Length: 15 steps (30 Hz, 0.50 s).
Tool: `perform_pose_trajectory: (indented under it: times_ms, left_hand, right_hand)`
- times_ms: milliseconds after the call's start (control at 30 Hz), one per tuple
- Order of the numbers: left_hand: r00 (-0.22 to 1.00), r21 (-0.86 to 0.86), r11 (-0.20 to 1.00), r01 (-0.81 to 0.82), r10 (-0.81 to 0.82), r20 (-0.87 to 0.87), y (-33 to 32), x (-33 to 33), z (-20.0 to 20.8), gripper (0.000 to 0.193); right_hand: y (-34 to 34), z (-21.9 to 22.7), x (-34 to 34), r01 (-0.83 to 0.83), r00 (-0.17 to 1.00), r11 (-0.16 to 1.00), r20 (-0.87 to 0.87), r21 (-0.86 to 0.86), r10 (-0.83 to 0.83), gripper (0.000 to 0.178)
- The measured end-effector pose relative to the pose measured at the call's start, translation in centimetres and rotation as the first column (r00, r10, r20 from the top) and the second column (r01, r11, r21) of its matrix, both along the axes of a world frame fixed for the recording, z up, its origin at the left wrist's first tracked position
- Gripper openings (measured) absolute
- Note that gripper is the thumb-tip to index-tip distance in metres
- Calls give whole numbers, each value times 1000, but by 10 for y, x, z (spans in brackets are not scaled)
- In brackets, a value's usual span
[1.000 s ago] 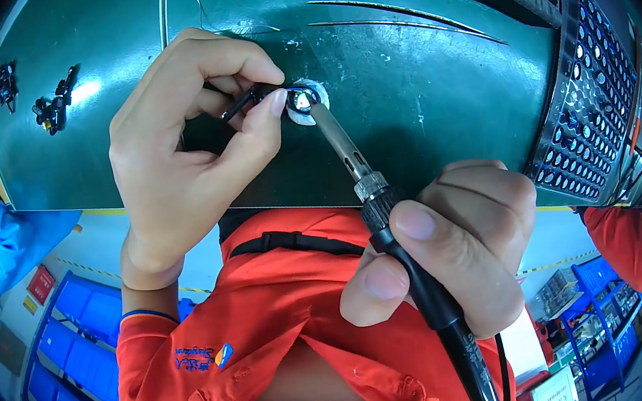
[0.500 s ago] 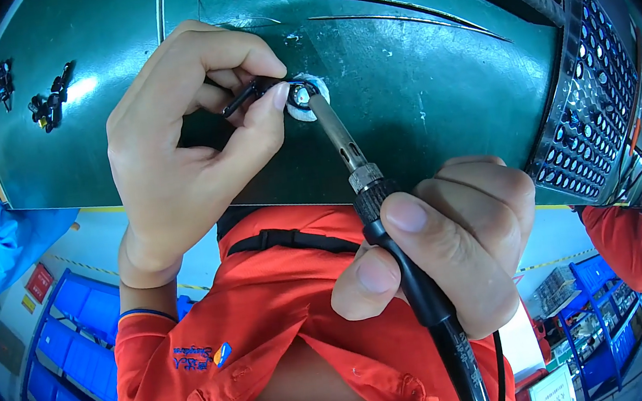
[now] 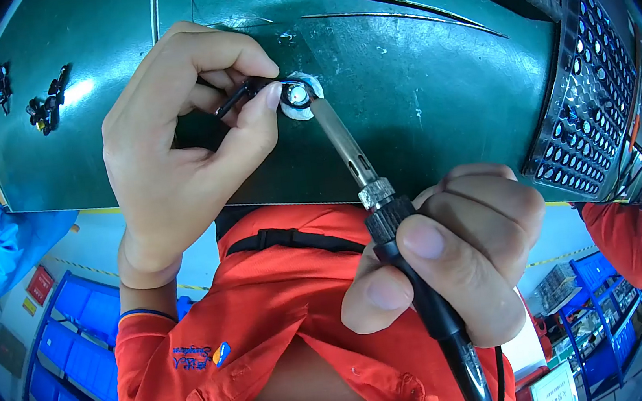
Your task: The recorder is soldering wires and components onto a small circular electronic base at a production workstation.
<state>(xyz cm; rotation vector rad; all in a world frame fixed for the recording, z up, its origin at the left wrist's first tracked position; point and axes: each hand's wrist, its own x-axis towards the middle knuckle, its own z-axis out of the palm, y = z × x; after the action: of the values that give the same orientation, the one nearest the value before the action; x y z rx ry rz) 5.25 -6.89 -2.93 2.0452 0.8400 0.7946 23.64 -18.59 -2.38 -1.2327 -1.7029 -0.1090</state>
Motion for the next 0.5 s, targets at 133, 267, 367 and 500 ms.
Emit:
perform_pose_trajectory:
  times_ms: [133, 267, 367, 500]
  left_hand:
    - [1000, -8, 1000, -1, 0, -8, -1, -1, 0, 22]
    - [1000, -83, 997, 0, 0, 8, 0, 0, 5, 24]
    - [999, -187, 982, -9, 16, 34, 3, -1, 7, 25]
    - [994, -56, 993, 106, -107, -6, 11, -2, 5, 25]
  right_hand:
    - [1, -5, 2, 12, 998, 999, -69, 35, -10, 31]
    - [6, -9, 8, 73, 978, 994, -200, 77, -56, 32]
    - [8, -11, 13, 118, 954, 989, -287, 93, -87, 33]
    - [7, -9, 15, 23, 959, 999, -283, 45, -10, 34]
